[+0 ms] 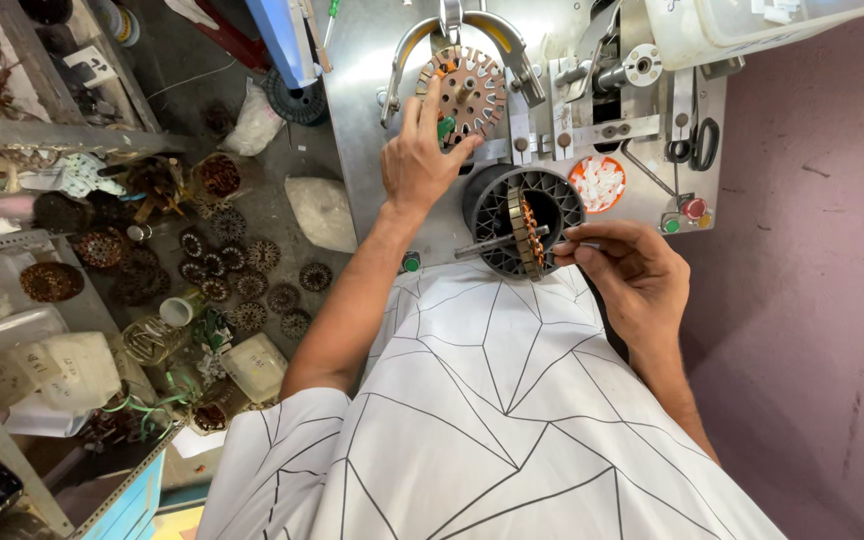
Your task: The person inserts small white insulating spacers into the slots of a cylindrical motor stator core. They use a green-handled screwdriver to press and adjust the spacers into place. The person repeats this process for multiple slots around the stator.
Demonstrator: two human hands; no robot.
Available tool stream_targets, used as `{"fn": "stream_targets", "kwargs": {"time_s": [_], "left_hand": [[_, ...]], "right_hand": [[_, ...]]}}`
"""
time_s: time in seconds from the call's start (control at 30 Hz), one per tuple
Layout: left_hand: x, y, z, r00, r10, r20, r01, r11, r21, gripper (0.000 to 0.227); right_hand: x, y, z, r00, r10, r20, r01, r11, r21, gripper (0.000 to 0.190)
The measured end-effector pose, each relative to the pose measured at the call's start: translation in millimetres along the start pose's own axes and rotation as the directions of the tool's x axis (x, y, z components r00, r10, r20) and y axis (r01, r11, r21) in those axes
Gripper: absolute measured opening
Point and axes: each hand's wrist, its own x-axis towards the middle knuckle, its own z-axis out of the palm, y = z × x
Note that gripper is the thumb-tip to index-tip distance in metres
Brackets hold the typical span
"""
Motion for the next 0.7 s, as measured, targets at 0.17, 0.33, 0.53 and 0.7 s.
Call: {"fn": "stream_targets", "kwargs": {"time_s": [0.17,0.33,0.53,0.7], "left_hand": [[1.2,9.6,5.5,1.000,-0.017,-0.019,0.017,1.000,-0.002,0.086],[5.8,14.4,3.4,0.999,-0.041,-0.027,0.042,0.998,0.050,0.085],[13.9,11.9,7.8,0.999,-0.032,-0.032,0.033,0.998,0.056,0.086],[17.2,7.6,15.0,0.999,-0.021,-0.041,0.024,0.997,0.073,0.088]], "right_hand": [[-3.2,1.1,-5.7,1.000,0.016,0.005,-0.016,0.999,0.028,0.017],[-1.9,-0.6,-10.9,0.999,0.034,-0.042,-0.034,0.999,0.018,0.016],[-2.8,-1.1,-14.1,0.999,0.010,-0.042,-0.009,1.000,0.024,0.016],[-0.8,-0.8,-18.1,0.999,-0.015,-0.047,0.015,1.000,-0.004,0.016]]}}
